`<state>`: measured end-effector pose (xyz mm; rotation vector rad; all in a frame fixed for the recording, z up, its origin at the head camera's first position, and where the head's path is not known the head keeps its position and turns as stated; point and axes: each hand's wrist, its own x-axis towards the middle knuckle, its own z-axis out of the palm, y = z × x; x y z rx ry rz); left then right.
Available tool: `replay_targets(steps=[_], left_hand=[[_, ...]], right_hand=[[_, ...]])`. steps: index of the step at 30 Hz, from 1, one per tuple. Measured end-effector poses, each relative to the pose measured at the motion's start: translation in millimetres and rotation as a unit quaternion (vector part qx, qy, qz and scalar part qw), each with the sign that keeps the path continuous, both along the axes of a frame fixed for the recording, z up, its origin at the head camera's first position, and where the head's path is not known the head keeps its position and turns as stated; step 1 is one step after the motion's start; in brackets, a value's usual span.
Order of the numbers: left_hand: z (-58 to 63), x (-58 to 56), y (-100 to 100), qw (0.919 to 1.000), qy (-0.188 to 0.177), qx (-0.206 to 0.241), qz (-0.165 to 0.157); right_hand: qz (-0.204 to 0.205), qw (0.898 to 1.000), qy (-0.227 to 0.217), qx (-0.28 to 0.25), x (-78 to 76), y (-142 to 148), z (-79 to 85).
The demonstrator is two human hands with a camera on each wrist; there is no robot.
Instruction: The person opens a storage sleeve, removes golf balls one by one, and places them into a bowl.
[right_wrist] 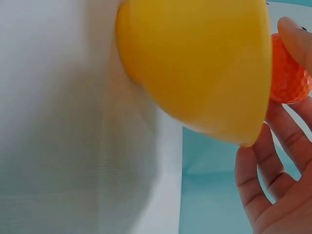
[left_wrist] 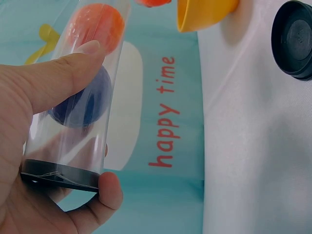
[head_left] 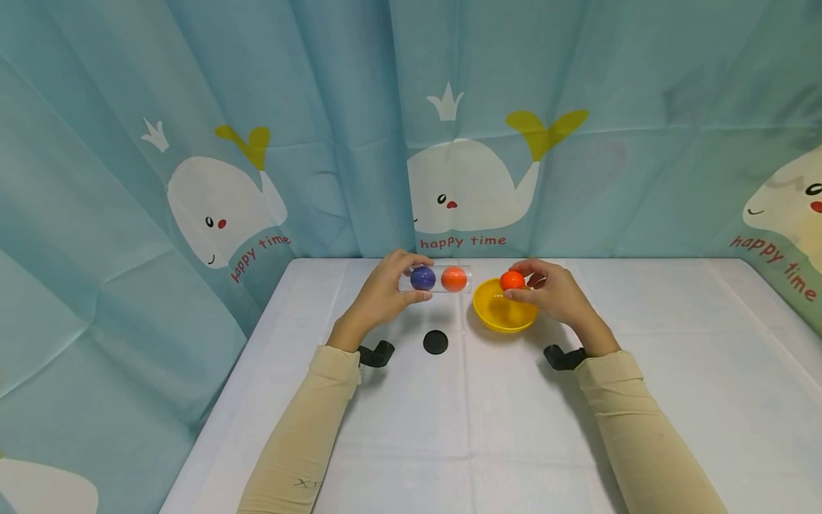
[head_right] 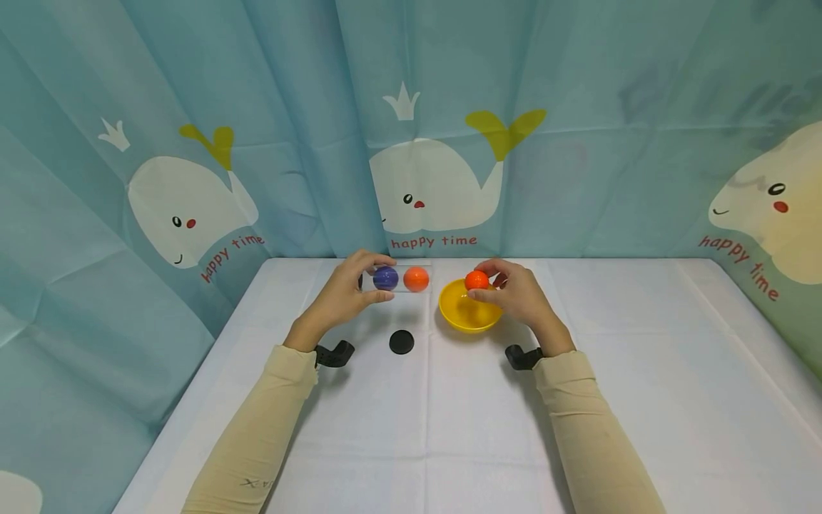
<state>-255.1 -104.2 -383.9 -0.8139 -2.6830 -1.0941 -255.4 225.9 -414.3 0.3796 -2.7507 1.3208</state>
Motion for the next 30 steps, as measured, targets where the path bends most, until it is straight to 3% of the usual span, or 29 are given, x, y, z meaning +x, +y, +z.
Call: replay_targets(steps=[9, 22, 30], left_hand=[[-0.3, 0.4, 0.4, 1.0000, 0.002, -0.005, 0.001], [-0.2, 1.0, 0.4, 1.0000, 0.004, -0.006, 0.006], [-0.5, 1.3, 1.0, 0.9999, 0.003, -0.008, 0.009]], right_hand=[[0.016, 1.000, 0.009, 0.000, -2.9, 5.2, -8.7], [0.027, 0.999, -0.044, 0.011, -5.9, 6.7, -16.1], [0.044, 0.997, -0.052, 0.036, -5.4, 3.3, -20.5]])
